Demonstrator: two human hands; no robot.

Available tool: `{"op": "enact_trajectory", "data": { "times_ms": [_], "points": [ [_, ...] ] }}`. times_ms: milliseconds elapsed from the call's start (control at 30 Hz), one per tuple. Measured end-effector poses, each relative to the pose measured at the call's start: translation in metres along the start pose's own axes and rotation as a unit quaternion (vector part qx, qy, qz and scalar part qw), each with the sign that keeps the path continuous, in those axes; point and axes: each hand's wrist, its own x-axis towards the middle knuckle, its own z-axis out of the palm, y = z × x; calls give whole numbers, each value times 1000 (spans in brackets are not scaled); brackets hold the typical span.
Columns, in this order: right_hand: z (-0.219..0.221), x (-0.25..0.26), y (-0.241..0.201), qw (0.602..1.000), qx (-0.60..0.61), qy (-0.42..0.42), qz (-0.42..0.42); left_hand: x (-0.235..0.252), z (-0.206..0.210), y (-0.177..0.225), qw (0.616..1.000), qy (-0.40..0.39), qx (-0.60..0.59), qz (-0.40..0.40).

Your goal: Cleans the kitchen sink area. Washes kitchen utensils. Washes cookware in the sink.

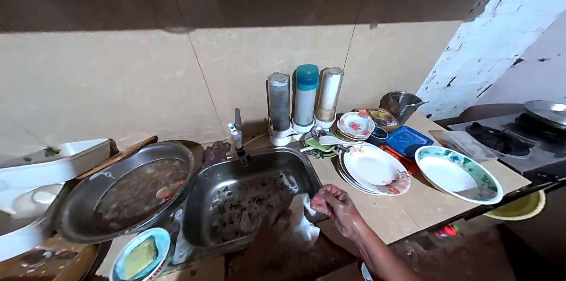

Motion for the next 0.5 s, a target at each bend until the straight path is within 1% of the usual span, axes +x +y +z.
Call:
{"op": "enact_trajectory", "data": {
  "times_ms": [33,100,133,167,233,367,433,500],
  "points": [
    [-3,1,-4,998,-64,-25,14,0,-1,-2,1000,-2,-2,13],
    [-3,3,-3,980,-168,-89,55,1,-1,-5,998,-21,-7,60],
    [0,1,1,972,-193,-115,62,1,0,-6,996,-33,-12,84],
    [4,0,8,971,-199,-123,50,1,3,-6,994,-37,-12,106],
    [10,0,20,980,-169,-102,9,0,6,-5,993,-21,1,113],
    [11,2,25,996,-58,-59,-33,-4,1,-5,998,-16,18,66],
    [15,-1,23,998,13,-46,-41,-5,-1,-9,998,-20,7,60],
    [19,-3,21,996,63,-45,-37,-7,-1,-11,998,-29,-37,49]
  ]
}}
